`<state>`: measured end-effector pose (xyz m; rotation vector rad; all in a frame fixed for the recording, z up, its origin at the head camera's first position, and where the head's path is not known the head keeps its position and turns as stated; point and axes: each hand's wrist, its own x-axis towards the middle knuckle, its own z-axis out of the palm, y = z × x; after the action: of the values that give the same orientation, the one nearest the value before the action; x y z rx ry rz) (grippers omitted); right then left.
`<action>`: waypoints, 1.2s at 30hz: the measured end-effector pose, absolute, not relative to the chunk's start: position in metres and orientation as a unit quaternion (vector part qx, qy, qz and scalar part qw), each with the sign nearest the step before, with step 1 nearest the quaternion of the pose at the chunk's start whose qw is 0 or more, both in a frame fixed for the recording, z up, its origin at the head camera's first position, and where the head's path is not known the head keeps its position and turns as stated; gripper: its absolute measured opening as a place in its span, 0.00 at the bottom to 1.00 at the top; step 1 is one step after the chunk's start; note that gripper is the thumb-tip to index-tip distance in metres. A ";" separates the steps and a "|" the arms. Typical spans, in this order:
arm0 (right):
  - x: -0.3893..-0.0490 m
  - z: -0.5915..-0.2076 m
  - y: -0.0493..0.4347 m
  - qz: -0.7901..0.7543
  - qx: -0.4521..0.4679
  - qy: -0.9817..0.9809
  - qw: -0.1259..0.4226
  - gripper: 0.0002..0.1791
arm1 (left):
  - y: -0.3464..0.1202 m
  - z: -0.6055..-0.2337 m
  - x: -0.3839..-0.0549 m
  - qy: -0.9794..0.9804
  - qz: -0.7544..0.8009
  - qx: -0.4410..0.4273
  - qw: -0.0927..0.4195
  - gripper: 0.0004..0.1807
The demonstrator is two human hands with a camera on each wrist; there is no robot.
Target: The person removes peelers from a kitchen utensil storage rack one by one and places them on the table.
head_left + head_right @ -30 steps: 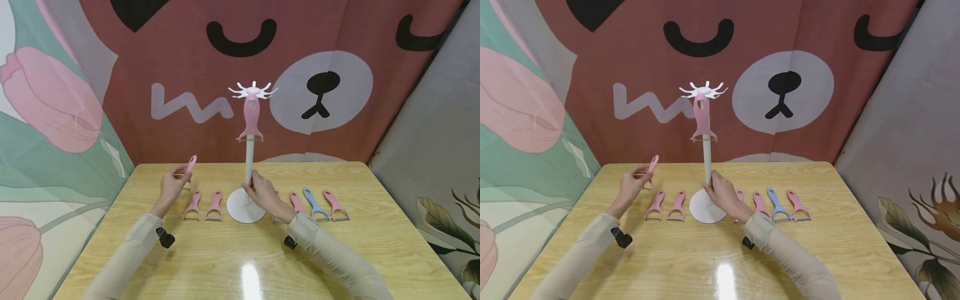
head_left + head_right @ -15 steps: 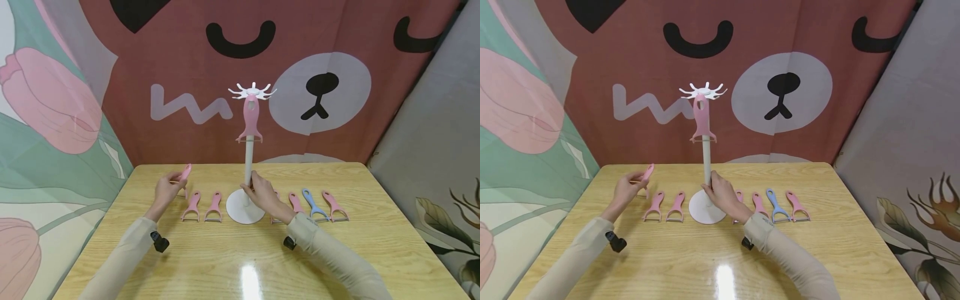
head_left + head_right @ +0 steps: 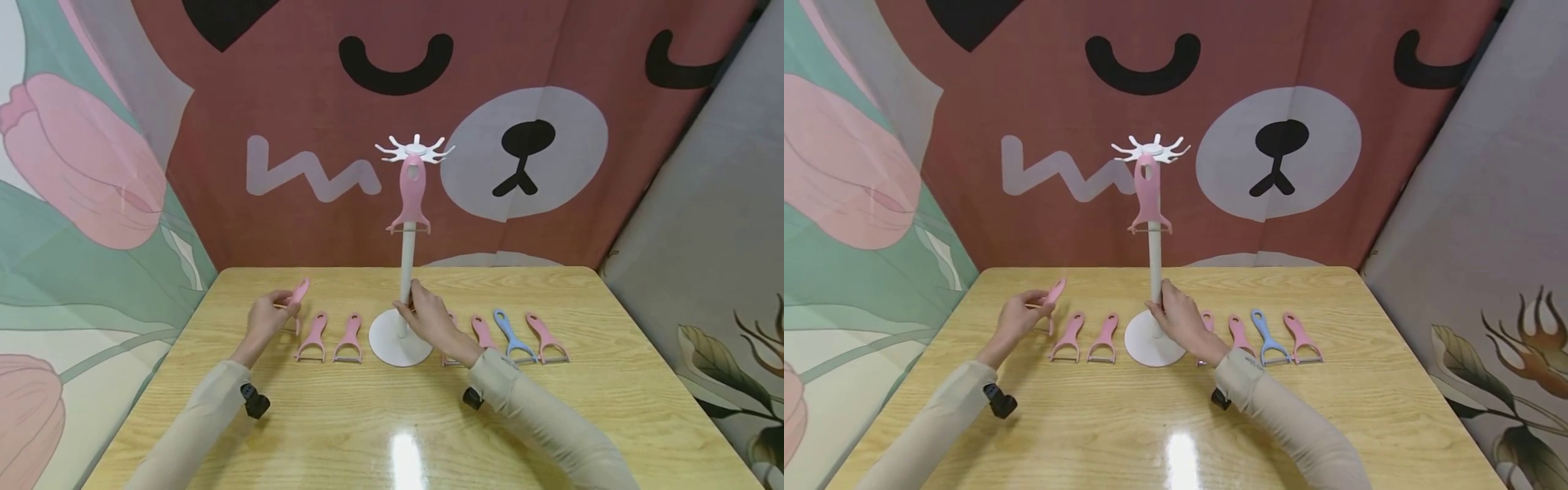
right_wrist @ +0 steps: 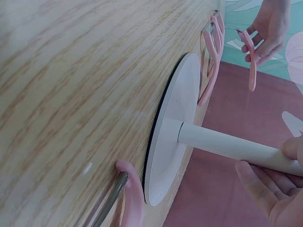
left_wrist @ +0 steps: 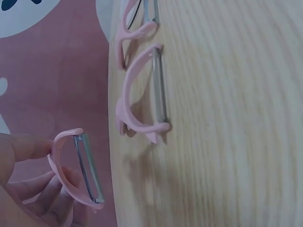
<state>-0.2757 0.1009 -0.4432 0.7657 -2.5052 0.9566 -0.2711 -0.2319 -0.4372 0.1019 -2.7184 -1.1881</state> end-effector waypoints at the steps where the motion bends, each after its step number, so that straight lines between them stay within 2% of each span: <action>1: -0.276 -0.443 0.101 0.339 0.270 -0.884 0.175 0.11 | -0.233 -0.438 -0.271 -0.913 -0.397 0.033 0.087 0.22; 10: -0.276 -0.444 0.102 0.337 0.272 -0.883 0.179 0.12 | -0.240 -0.443 -0.266 -0.922 -0.377 0.035 0.080 0.22; 36: -0.276 -0.444 0.102 0.333 0.280 -0.880 0.190 0.12 | -0.251 -0.454 -0.254 -0.943 -0.328 0.059 0.018 0.25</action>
<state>-0.2756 0.1019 -0.4442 0.7873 -2.4746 0.9350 -0.2541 -0.2514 -0.4540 0.1835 -2.9289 -1.0183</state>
